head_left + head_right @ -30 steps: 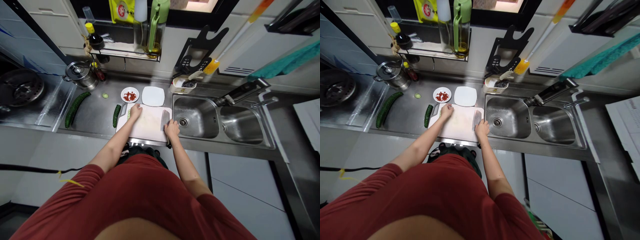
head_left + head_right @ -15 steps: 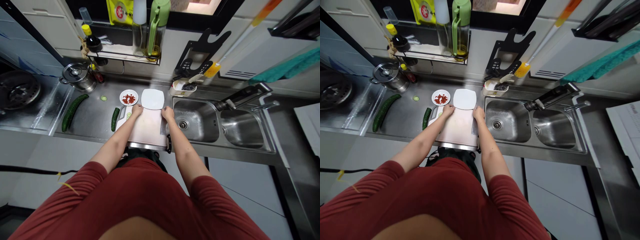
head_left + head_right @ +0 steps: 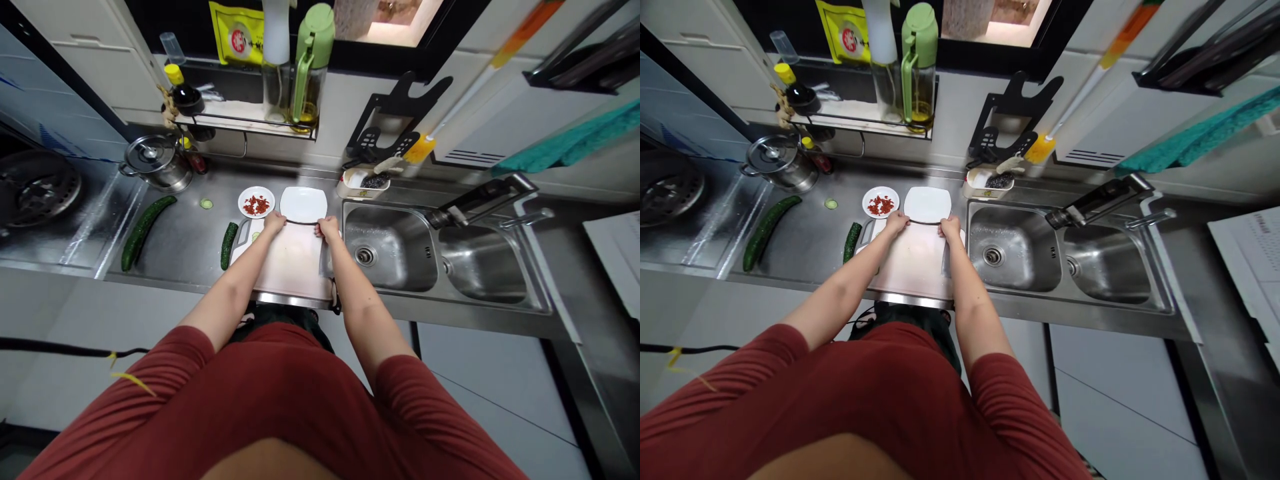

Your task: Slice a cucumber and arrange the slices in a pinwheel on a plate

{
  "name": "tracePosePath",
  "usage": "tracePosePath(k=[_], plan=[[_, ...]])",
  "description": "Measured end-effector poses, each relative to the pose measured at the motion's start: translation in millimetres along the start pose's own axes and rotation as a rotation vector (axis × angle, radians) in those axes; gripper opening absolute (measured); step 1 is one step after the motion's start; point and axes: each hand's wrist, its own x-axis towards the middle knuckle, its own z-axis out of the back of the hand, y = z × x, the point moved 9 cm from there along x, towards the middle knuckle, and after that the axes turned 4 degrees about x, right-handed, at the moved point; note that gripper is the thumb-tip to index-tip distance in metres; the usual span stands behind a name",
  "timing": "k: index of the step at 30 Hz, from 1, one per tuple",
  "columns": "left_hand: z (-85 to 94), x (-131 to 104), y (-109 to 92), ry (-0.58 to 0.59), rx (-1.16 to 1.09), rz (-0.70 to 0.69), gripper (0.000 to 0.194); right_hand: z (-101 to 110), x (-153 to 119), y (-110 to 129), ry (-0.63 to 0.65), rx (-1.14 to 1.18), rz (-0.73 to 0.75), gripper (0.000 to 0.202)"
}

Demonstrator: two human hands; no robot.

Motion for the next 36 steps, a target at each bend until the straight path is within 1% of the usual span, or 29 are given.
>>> tracePosePath(k=[3, 7, 9, 13, 17, 22, 26, 29, 33, 36], plan=[[7.0, -7, -6, -0.013, -0.114, -0.036, 0.005, 5, -8, 1, -0.020, 0.235, -0.055, 0.020], [19.0, -18, -16, -0.032, -0.224, -0.113, 0.004, 13, -22, 10, -0.019, 0.369, -0.007, 0.021], [23.5, -23, -18, -0.031, -0.260, -0.131, 0.004, 18, -30, 15, -0.020, 0.404, 0.027, 0.020], [31.8, -34, -14, -0.034, -0.302, -0.122, 0.008, 24, -46, 21, -0.004, 0.435, 0.058, 0.017], [40.8, -48, -9, -0.040, -0.331, -0.110, 0.011, 27, -65, 20, -0.009, 0.446, 0.044, 0.016], [50.0, -67, -1, -0.044, -0.370, -0.105, 0.009, 26, -87, 15, -0.015, 0.462, 0.038, 0.017], [52.9, -85, 12, -0.034, -0.416, -0.120, 0.009, 24, -103, 5, 0.000, 0.499, 0.080, 0.017], [53.6, -104, 29, -0.039, -0.433, -0.104, 0.008, 21, -116, -9, 0.021, 0.521, 0.104, 0.019], [52.7, -128, 53, -0.024, -0.460, -0.108, 0.010, 16, -135, -32, 0.049, 0.530, 0.083, 0.023], [52.2, -141, 71, -0.022, -0.472, -0.108, 0.011, 11, -148, -48, 0.057, 0.539, 0.075, 0.025]])
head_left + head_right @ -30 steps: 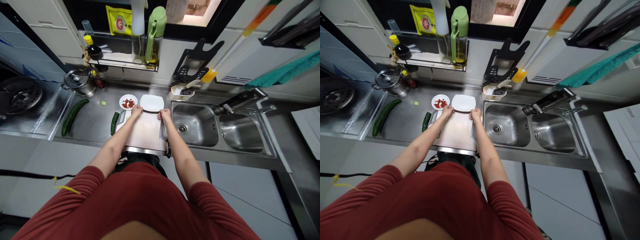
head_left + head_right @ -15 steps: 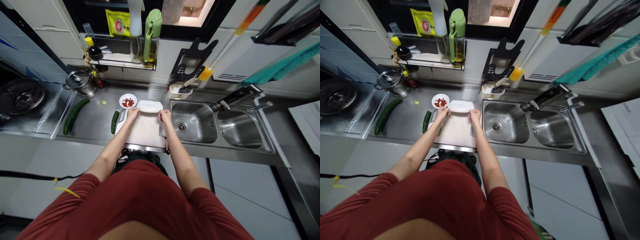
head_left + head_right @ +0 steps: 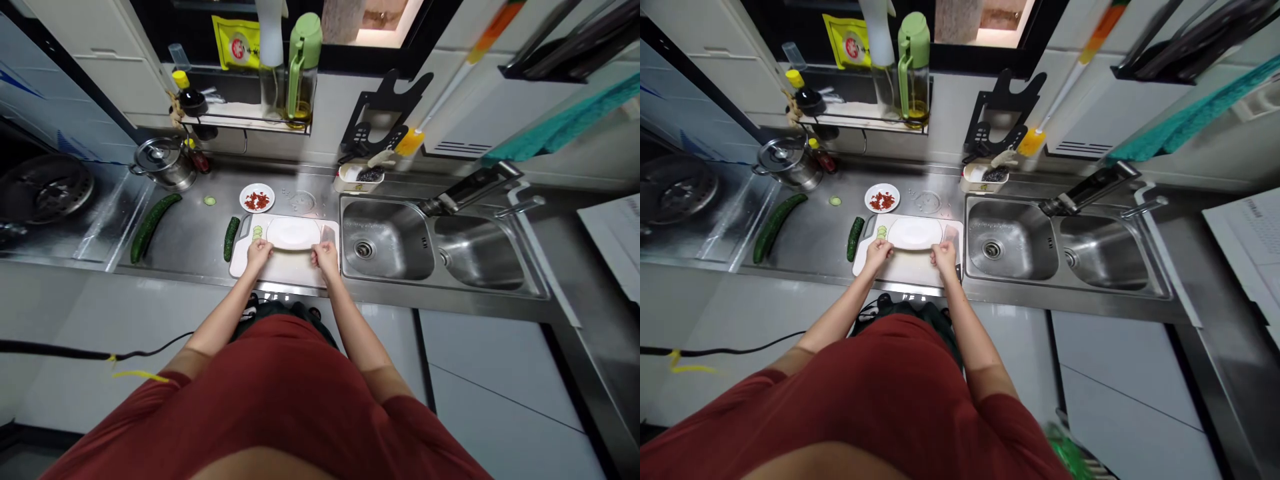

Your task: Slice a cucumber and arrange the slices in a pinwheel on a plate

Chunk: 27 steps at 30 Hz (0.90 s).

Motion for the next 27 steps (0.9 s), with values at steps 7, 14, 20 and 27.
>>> tracePosePath(k=[7, 14, 20, 27], plan=[[9.5, -16, 28, 0.006, -0.021, 0.014, 0.015, 4, -20, -26, -0.003, 0.011, -0.018, 0.031], [10.8, -22, 46, 0.026, -0.002, 0.036, 0.017, 10, -29, -43, 0.000, -0.042, -0.026, 0.029], [10.0, -28, 64, 0.059, 0.037, 0.117, 0.018, 14, -32, -63, -0.011, -0.102, -0.083, 0.029], [11.9, -26, 84, 0.064, 0.082, 0.176, 0.018, 19, -31, -81, -0.021, -0.183, -0.148, 0.026]])
